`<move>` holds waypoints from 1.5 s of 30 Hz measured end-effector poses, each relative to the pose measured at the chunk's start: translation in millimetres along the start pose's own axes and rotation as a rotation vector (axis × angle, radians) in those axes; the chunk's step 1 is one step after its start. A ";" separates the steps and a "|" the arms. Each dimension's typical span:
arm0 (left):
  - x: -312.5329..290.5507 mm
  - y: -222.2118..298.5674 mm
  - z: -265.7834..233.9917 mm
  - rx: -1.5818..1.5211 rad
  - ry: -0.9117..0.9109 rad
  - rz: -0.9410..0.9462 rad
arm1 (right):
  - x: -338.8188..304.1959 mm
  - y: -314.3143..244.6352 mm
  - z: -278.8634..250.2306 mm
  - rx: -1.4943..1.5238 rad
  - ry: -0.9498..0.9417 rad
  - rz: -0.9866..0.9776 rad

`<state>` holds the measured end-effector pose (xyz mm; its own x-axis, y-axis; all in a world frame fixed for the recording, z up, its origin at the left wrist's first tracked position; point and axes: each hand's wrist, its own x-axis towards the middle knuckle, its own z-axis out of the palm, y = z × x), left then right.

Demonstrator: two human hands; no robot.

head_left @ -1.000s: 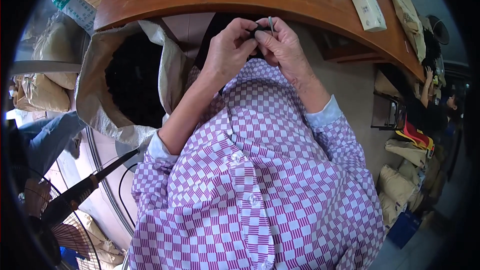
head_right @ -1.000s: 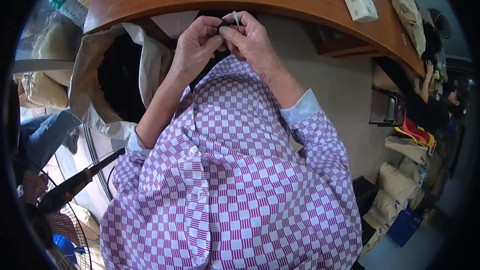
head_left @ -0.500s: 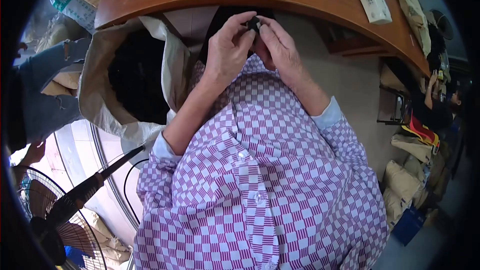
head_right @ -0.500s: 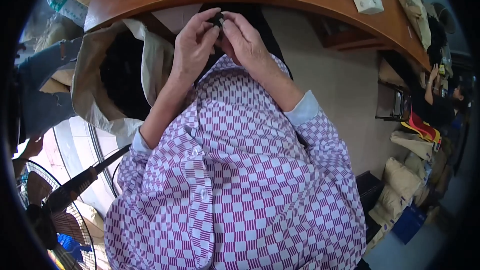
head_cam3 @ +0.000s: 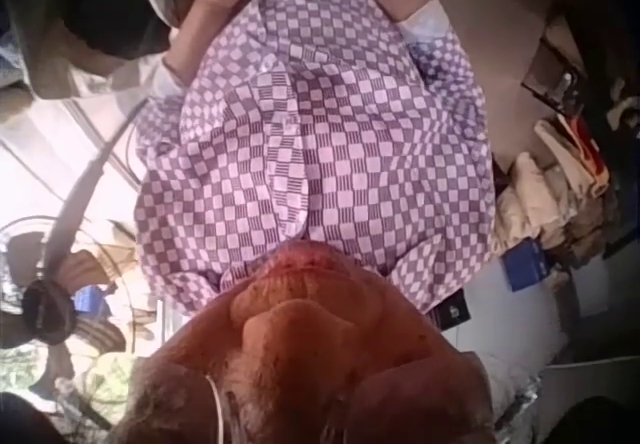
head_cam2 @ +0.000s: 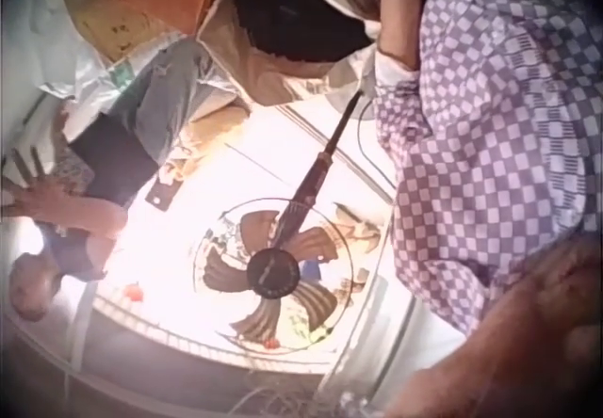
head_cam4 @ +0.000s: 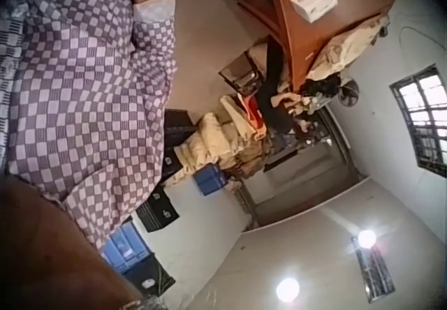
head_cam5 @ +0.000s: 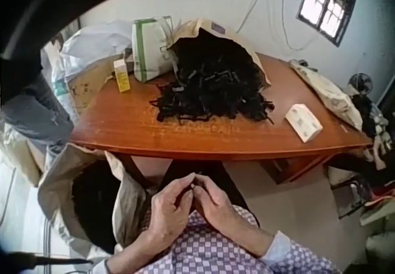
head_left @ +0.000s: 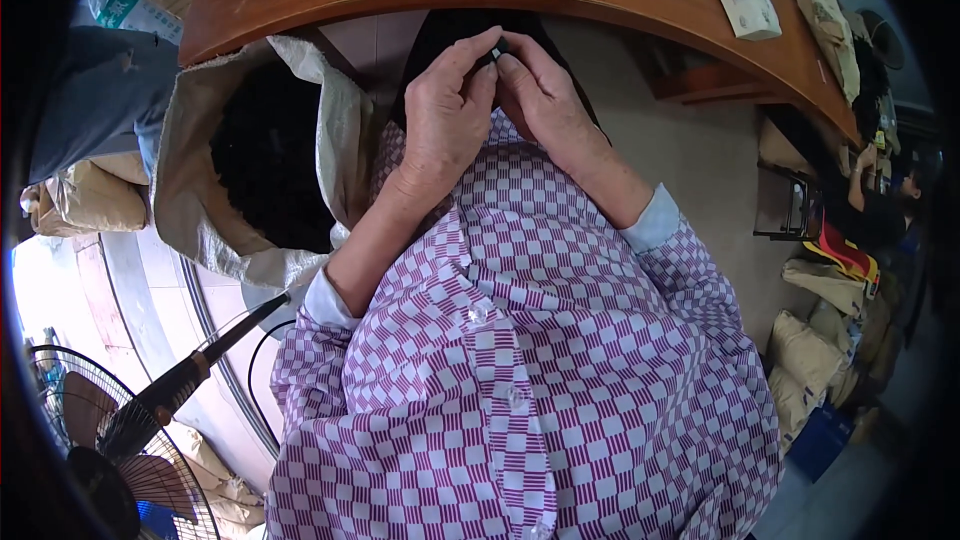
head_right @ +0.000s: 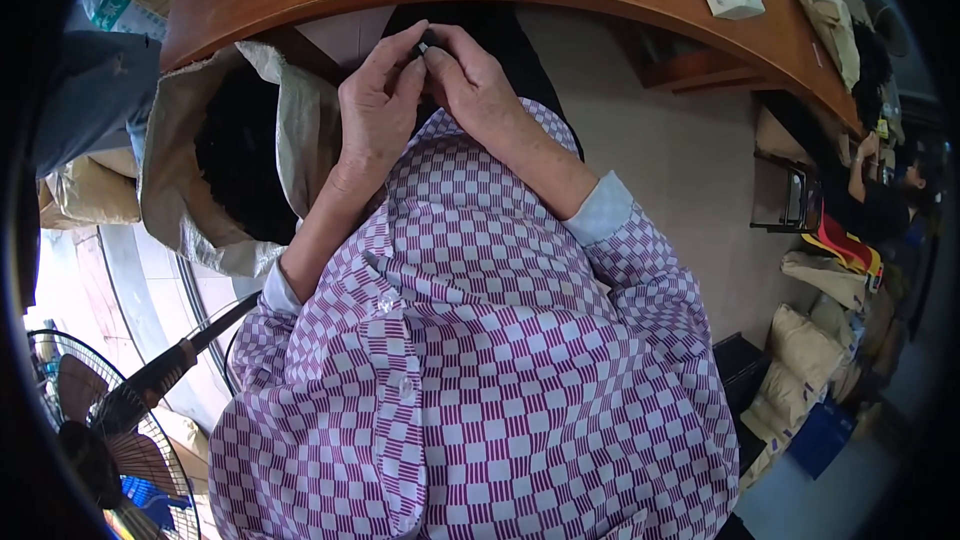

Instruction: Assembling or inspecting small black plastic components at a workstation.

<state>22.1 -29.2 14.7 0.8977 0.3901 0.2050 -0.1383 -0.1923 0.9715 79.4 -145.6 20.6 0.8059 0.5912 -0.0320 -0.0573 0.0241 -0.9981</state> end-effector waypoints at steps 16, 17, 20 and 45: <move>4.2 3.7 -25.1 -0.389 -0.097 -0.209 | -8.1 1.6 -14.5 -0.030 -0.015 0.025; 3.4 3.8 -26.2 -0.537 -0.100 -0.271 | -8.2 1.7 -16.9 0.060 -0.031 0.051; 1.5 2.5 -27.6 -0.728 -0.097 -0.372 | -8.0 -5.7 -17.4 0.125 -0.059 -0.005; -1.8 -1.6 -22.1 -0.063 -0.277 -0.152 | -11.7 1.8 -12.7 -0.177 -0.178 -0.016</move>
<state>11.5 -9.6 15.4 0.9886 0.1486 0.0255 -0.0119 -0.0915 0.9957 77.4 -162.7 18.5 0.6887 0.7247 -0.0219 0.0715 -0.0980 -0.9926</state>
